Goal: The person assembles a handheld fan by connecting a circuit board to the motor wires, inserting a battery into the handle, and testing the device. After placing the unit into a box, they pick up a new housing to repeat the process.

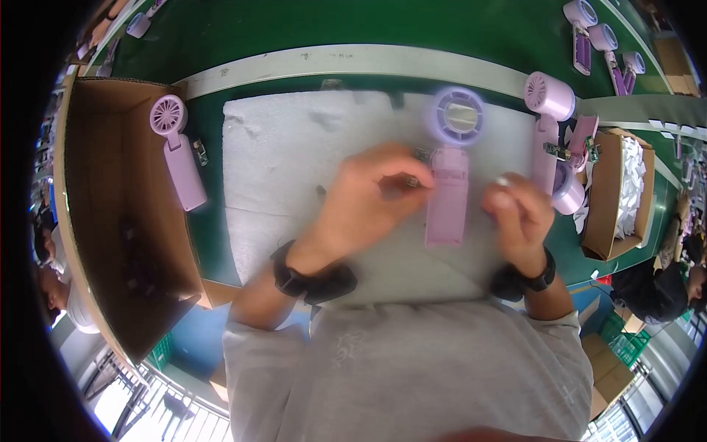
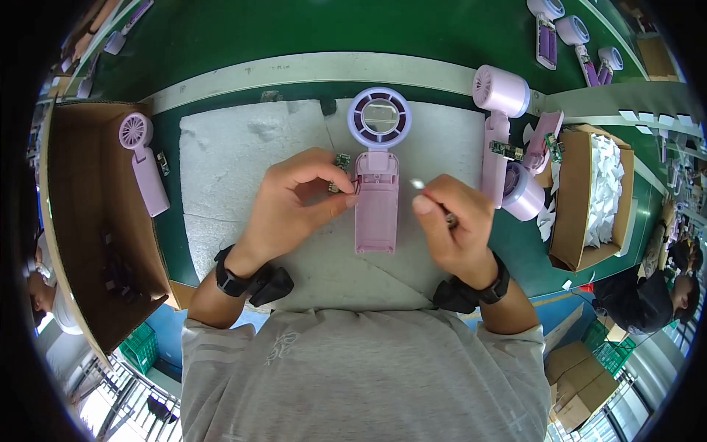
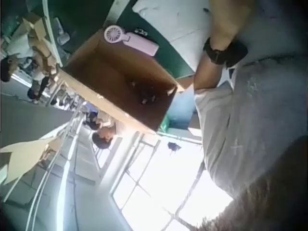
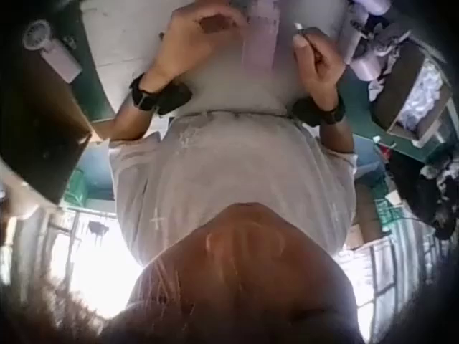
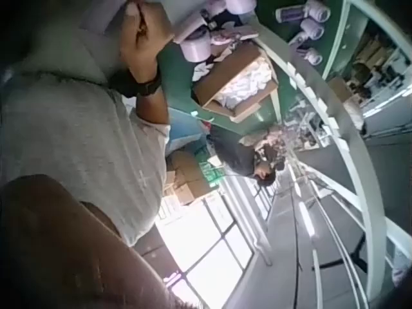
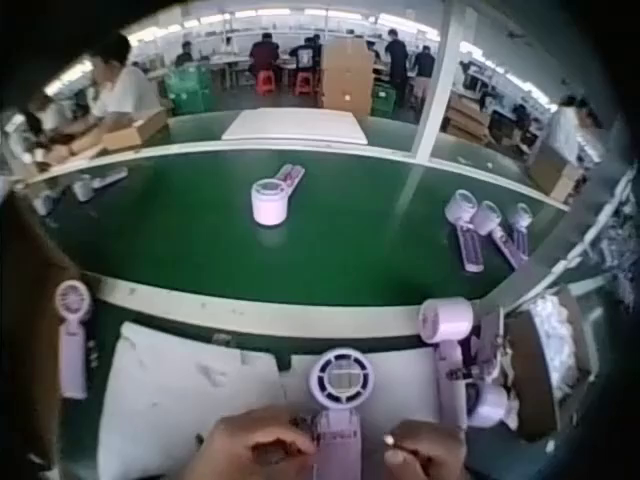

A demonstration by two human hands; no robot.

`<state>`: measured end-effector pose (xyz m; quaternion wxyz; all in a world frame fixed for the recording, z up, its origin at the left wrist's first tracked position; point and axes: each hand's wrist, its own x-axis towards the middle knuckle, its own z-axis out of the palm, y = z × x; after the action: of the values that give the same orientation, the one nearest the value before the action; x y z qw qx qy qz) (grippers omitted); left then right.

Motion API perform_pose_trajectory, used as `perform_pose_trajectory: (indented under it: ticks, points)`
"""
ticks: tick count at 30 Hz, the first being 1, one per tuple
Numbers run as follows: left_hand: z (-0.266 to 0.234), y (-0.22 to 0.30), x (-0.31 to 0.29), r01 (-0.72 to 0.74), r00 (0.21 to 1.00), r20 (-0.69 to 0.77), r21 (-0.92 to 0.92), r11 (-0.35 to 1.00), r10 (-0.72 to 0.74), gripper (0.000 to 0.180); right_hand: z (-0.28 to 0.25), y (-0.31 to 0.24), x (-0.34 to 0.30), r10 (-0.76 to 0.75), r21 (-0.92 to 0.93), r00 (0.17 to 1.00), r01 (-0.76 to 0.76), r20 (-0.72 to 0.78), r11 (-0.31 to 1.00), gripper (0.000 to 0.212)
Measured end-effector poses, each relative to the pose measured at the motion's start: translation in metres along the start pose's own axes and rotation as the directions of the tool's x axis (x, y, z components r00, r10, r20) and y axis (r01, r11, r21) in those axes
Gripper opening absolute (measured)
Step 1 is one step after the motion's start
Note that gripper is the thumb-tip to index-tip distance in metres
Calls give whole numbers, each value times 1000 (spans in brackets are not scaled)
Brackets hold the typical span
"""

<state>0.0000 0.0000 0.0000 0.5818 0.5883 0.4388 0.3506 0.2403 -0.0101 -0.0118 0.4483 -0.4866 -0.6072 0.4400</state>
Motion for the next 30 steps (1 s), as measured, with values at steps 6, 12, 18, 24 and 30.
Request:
perform_pose_trajectory:
  ticks: [6, 12, 18, 24, 30]
  points:
    - [12, -2, -3, 81, 995, -50, -143, 986, -89, 21, 9, -10, 10, -227, -112, 956, 250, 186, 962, 12]
    - [11, 5, -1, 110, 994, 5, -225, 968, -112, 23, 11, -10, 8, -290, -163, 946, 312, 145, 936, 9]
    - [9, 8, -2, 101, 995, 42, -206, 973, -94, 27, 24, -21, 18, -455, -323, 856, 515, 247, 794, 18]
    - [9, 7, -2, 56, 998, 14, -151, 987, -54, 28, 24, -19, 16, -428, -347, 848, 522, 313, 780, 18]
    - [8, 6, -2, 40, 999, 25, -155, 987, -36, 28, 24, -18, 14, -357, -383, 864, 482, 354, 788, 17]
